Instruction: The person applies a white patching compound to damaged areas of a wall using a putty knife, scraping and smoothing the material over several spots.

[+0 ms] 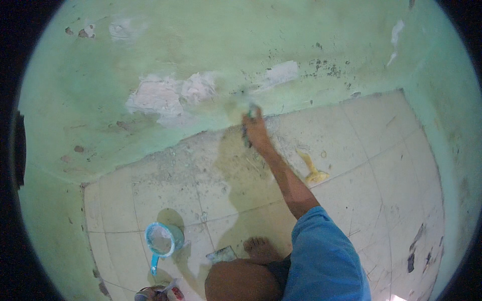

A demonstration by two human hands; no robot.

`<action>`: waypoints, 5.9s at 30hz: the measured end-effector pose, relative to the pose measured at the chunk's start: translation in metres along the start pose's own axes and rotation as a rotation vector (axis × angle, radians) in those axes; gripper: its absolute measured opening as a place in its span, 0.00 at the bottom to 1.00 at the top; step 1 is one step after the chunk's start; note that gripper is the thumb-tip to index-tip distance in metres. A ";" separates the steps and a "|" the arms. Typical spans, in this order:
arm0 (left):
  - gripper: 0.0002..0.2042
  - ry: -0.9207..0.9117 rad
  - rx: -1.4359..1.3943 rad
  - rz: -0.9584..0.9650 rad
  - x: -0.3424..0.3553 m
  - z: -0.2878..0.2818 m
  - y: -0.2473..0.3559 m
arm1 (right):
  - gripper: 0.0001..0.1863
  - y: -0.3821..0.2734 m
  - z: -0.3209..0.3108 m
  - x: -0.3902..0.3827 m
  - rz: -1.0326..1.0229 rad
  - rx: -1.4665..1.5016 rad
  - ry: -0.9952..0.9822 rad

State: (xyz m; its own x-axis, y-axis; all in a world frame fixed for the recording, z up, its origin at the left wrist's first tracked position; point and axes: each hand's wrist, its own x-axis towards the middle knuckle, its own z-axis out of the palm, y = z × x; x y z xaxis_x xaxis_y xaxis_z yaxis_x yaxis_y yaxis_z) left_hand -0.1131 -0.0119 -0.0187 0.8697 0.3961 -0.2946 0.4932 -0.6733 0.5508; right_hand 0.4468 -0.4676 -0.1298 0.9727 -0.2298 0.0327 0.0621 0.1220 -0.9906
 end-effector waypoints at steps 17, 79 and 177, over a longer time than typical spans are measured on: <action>0.11 0.036 -0.096 -0.051 -0.007 0.001 -0.022 | 0.12 -0.074 -0.063 0.031 -0.185 -0.064 0.356; 0.12 0.106 0.069 0.115 -0.008 0.005 0.011 | 0.28 -0.039 0.098 -0.045 -0.017 -0.378 0.125; 0.09 -0.043 -0.182 0.017 0.063 0.005 0.074 | 0.28 -0.093 -0.209 0.054 -0.442 -0.915 0.204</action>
State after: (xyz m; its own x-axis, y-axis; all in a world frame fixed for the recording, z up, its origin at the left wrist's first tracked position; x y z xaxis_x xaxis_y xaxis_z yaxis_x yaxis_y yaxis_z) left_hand -0.0217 -0.0398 -0.0001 0.8798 0.3558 -0.3152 0.4702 -0.5536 0.6873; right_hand 0.4467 -0.6930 -0.0635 0.8426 -0.2452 0.4796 0.1279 -0.7738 -0.6204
